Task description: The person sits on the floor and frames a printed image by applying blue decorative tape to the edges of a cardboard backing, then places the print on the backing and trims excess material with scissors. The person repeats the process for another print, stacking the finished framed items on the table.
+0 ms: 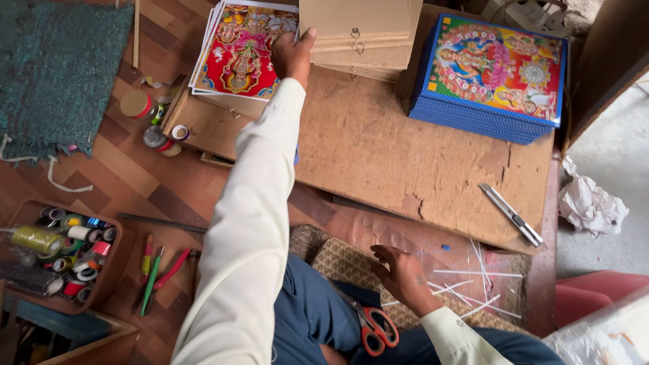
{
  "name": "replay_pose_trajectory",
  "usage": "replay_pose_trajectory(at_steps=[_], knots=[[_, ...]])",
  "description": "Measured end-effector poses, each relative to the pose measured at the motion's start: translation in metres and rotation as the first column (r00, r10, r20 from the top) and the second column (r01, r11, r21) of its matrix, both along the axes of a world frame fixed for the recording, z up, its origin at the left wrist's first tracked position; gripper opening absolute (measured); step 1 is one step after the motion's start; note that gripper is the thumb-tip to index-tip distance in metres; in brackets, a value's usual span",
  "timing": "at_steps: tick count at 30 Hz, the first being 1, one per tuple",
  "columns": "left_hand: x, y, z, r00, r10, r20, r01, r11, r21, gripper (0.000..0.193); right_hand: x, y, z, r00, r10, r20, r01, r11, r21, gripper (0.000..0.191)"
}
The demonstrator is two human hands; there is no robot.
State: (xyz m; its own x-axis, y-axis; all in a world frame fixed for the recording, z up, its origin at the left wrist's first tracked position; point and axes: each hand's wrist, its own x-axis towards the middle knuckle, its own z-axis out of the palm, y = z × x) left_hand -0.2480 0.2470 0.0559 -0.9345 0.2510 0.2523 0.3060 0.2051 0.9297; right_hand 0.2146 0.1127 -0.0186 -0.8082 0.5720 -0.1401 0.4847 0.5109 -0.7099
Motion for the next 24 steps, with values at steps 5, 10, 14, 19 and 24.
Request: replay_pose_trajectory(at_steps=[5, 10, 14, 19, 24], knots=[[-0.029, 0.024, -0.004, 0.98, 0.008, -0.201, -0.031, 0.994, -0.107, 0.042, -0.006, 0.011, 0.003, 1.0, -0.02, 0.01, 0.02, 1.0, -0.023, 0.039], [-0.044, 0.014, -0.009, 0.984, -0.072, 0.163, 0.012, 0.938, 0.346, 0.022, 0.0, 0.011, 0.0, 1.0, 0.001, -0.005, -0.002, 0.999, -0.045, 0.038], [-0.02, -0.032, 0.017, 0.795, -0.45, 0.406, 0.005, 0.674, 0.739, 0.028, 0.003, 0.015, -0.003, 0.999, -0.021, 0.03, 0.023, 0.998, -0.057, 0.038], [0.032, -0.117, 0.078, 0.861, -0.425, 0.279, 0.131, 0.717, 0.685, 0.038, 0.01, 0.039, 0.005, 0.868, -0.409, -0.28, 0.219, 0.823, -0.525, 0.042], [0.111, -0.215, 0.089, 0.86, -0.509, -0.029, 0.406, 0.65, 0.642, 0.031, 0.05, 0.072, 0.05, 0.619, -0.685, -0.383, -0.352, 0.194, -0.916, 0.087]])
